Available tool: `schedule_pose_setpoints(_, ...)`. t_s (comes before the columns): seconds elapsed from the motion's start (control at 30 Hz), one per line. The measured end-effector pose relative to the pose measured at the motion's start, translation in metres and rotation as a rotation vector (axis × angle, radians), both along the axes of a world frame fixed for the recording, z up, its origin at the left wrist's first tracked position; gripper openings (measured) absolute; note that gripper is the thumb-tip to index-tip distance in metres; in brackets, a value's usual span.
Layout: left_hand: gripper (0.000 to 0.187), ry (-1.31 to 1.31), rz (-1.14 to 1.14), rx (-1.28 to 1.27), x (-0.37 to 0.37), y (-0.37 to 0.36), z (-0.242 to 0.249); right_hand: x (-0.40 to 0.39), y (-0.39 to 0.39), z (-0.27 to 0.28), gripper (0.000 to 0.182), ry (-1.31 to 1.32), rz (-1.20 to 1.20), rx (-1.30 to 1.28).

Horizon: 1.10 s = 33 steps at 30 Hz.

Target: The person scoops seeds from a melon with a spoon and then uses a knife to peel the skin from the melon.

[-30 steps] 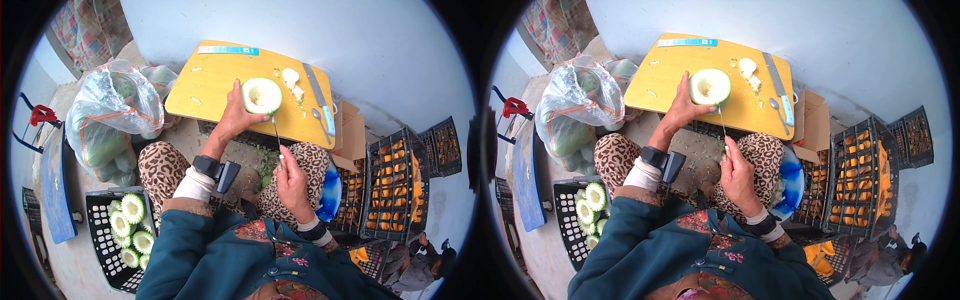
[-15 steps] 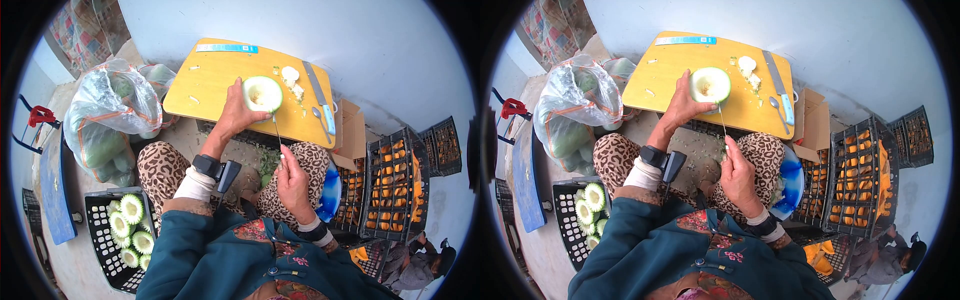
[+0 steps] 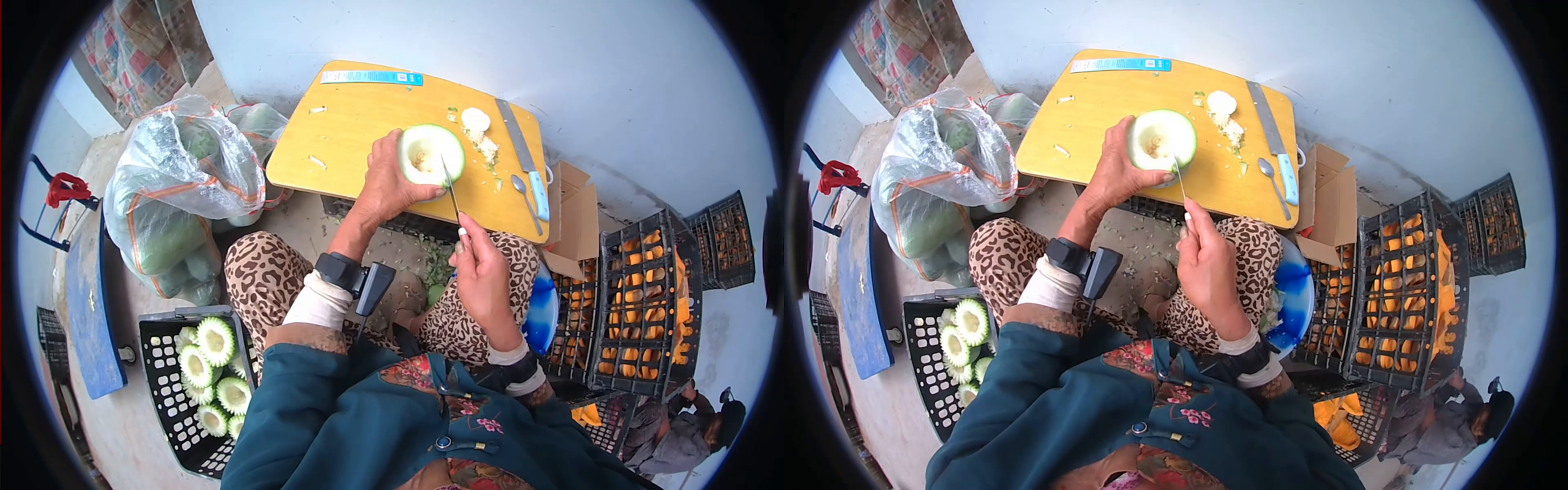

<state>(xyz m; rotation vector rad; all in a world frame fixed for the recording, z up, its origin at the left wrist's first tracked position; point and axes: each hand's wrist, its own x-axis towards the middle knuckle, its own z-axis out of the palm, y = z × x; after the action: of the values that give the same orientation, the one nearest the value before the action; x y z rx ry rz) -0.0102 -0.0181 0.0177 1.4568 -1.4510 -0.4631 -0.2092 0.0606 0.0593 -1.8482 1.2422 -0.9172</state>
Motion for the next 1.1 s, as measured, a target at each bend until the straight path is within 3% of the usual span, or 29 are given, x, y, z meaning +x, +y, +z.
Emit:
schedule_pose_setpoints(0.53,0.109,-0.015,0.02,-0.07,0.0,0.001,-0.004,-0.012,0.016,-0.016,0.034,0.004,-0.018,-0.033)
schedule_pose_setpoints(0.63,0.108,0.118,-0.038,0.041,0.008,0.004,0.011,-0.03,0.031,-0.019,0.034,0.123,0.016,0.01)
schedule_pose_setpoints(0.77,0.112,0.194,0.005,0.064,0.019,-0.004,-0.003,-0.065,0.048,-0.064,0.032,0.154,0.088,0.068)
schedule_pose_setpoints(0.9,0.115,0.174,-0.062,0.084,0.015,0.001,0.003,-0.054,0.038,-0.022,0.039,0.018,0.055,0.038)
schedule_pose_setpoints(1.1,0.121,0.149,-0.105,0.077,0.015,0.0,-0.002,-0.023,0.007,-0.02,0.038,-0.05,0.076,-0.062)
